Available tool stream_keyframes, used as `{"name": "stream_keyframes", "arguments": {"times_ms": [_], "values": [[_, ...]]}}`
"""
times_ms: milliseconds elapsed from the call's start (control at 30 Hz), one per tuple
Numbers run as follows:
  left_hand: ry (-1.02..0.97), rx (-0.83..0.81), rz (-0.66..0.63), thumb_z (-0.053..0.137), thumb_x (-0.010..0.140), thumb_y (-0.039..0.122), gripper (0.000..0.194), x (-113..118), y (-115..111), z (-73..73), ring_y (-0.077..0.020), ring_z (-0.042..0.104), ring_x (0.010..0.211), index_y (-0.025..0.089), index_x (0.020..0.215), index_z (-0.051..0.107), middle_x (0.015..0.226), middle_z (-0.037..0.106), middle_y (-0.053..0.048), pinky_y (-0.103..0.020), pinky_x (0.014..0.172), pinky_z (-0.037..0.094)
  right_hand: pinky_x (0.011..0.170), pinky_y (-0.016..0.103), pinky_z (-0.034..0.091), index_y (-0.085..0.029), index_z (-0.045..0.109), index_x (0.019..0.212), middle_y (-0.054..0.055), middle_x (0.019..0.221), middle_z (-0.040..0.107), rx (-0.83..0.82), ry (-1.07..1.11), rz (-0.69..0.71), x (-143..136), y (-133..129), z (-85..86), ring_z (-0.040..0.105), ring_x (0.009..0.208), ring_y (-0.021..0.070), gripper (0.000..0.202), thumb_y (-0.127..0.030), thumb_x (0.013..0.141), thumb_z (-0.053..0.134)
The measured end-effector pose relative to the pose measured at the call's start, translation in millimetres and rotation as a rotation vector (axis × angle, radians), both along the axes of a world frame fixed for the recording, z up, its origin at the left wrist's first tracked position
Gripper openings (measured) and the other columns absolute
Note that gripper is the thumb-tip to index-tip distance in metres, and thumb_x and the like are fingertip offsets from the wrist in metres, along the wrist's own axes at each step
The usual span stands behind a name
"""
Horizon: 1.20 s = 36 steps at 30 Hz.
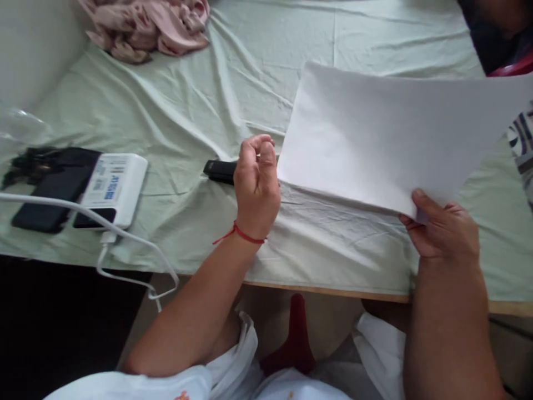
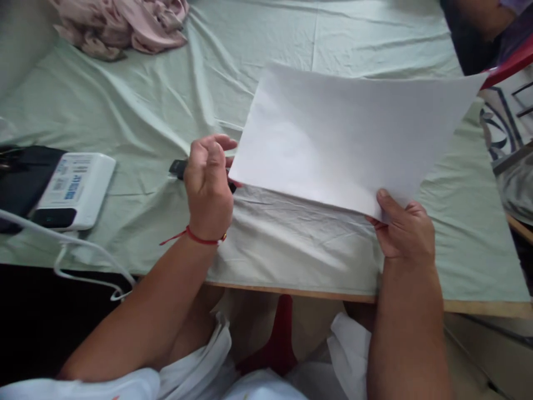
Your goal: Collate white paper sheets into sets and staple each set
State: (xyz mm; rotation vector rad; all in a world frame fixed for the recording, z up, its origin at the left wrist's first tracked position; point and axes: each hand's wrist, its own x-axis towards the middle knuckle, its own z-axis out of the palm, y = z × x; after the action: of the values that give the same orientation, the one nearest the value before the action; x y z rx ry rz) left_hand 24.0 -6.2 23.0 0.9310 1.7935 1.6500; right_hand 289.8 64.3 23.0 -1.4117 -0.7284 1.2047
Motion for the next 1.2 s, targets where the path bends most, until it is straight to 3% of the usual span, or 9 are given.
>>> {"name": "stream_keyframes", "arguments": {"times_ms": [100,200,333,533,700,800,1033,1200], "values": [[-0.256,0.088,-0.104,0.054,0.103,0.044,0.026,-3,6,-1.4,-0.022,0.07,0.1,0.022,0.107,0.067,0.102,0.072,-0.007,-0.033,0.086,0.055,0.041,0.016,0.048,-0.015,0.069,0.088,-0.001,0.084,0.069,0.004,-0.019,0.052,7,-1,-2.7,0.063,0.063,0.0113,0.04,-0.014,0.054,0.09],[-0.364,0.031,-0.236,0.069,0.094,0.032,0.014,0,5,-6.4,-0.0186,0.069,0.086,0.019,0.094,0.072,0.084,0.072,-0.003,-0.028,0.076,0.054,0.049,0.018,0.052,-0.015,0.072,0.086,0.002,0.087,0.073,0.02,-0.012,0.097,11,-3,-7.3,0.065,0.068,0.0118,0.036,-0.015,0.056,0.091],[-0.373,-0.088,-0.194,0.07,0.091,0.024,0.017,9,1,-14.6,-0.014,0.062,0.066,0.018,0.075,0.07,0.067,0.066,0.0,-0.024,0.064,0.049,0.063,0.018,0.057,-0.014,0.071,0.081,0.005,0.088,0.076,0.081,-0.039,0.056,10,-4,-12.1,0.068,0.072,0.0115,0.024,-0.012,0.061,0.085],[-0.652,-0.163,-0.166,0.083,0.082,0.035,0.024,17,0,-12.0,-0.0173,0.067,0.07,0.018,0.074,0.067,0.068,0.069,-0.001,-0.027,0.067,0.054,0.068,0.02,0.059,-0.015,0.073,0.08,0.002,0.082,0.076,0.121,-0.097,-0.014,10,1,-14.8,0.066,0.068,0.0101,0.016,-0.009,0.066,0.078],[-0.635,-0.137,-0.208,0.088,0.077,0.03,0.024,14,-2,-16.0,-0.012,0.06,0.063,0.017,0.074,0.067,0.066,0.066,0.002,-0.022,0.061,0.048,0.065,0.021,0.058,-0.016,0.068,0.074,0.001,0.077,0.073,0.152,-0.061,-0.026,11,3,-15.1,0.066,0.067,0.0112,0.017,-0.009,0.064,0.079],[-0.641,-0.125,-0.176,0.084,0.081,0.03,0.028,14,-4,-18.5,-0.0094,0.052,0.057,0.018,0.067,0.063,0.061,0.06,0.003,-0.021,0.057,0.045,0.063,0.022,0.058,-0.016,0.069,0.077,0.001,0.08,0.073,0.14,-0.043,-0.026,10,3,-14.1,0.063,0.065,0.0107,0.017,-0.009,0.064,0.079],[-0.608,-0.208,-0.187,0.08,0.079,0.015,0.016,21,-8,-6.3,-0.0057,0.049,0.052,0.016,0.073,0.065,0.068,0.062,0.003,-0.016,0.046,0.035,0.058,0.02,0.055,-0.014,0.069,0.079,-0.001,0.075,0.071,0.13,-0.022,-0.086,9,6,-9.0,0.061,0.059,0.0089,0.018,-0.005,0.065,0.074],[-0.601,-0.216,-0.103,0.079,0.082,0.018,0.037,25,-6,-10.1,-0.0035,0.033,0.043,0.017,0.058,0.052,0.054,0.044,0.007,-0.017,0.038,0.026,0.056,0.018,0.052,-0.014,0.069,0.08,-0.002,0.076,0.071,0.092,0.0,-0.09,10,6,-5.8,0.062,0.06,0.0087,0.017,-0.002,0.069,0.07]]}}
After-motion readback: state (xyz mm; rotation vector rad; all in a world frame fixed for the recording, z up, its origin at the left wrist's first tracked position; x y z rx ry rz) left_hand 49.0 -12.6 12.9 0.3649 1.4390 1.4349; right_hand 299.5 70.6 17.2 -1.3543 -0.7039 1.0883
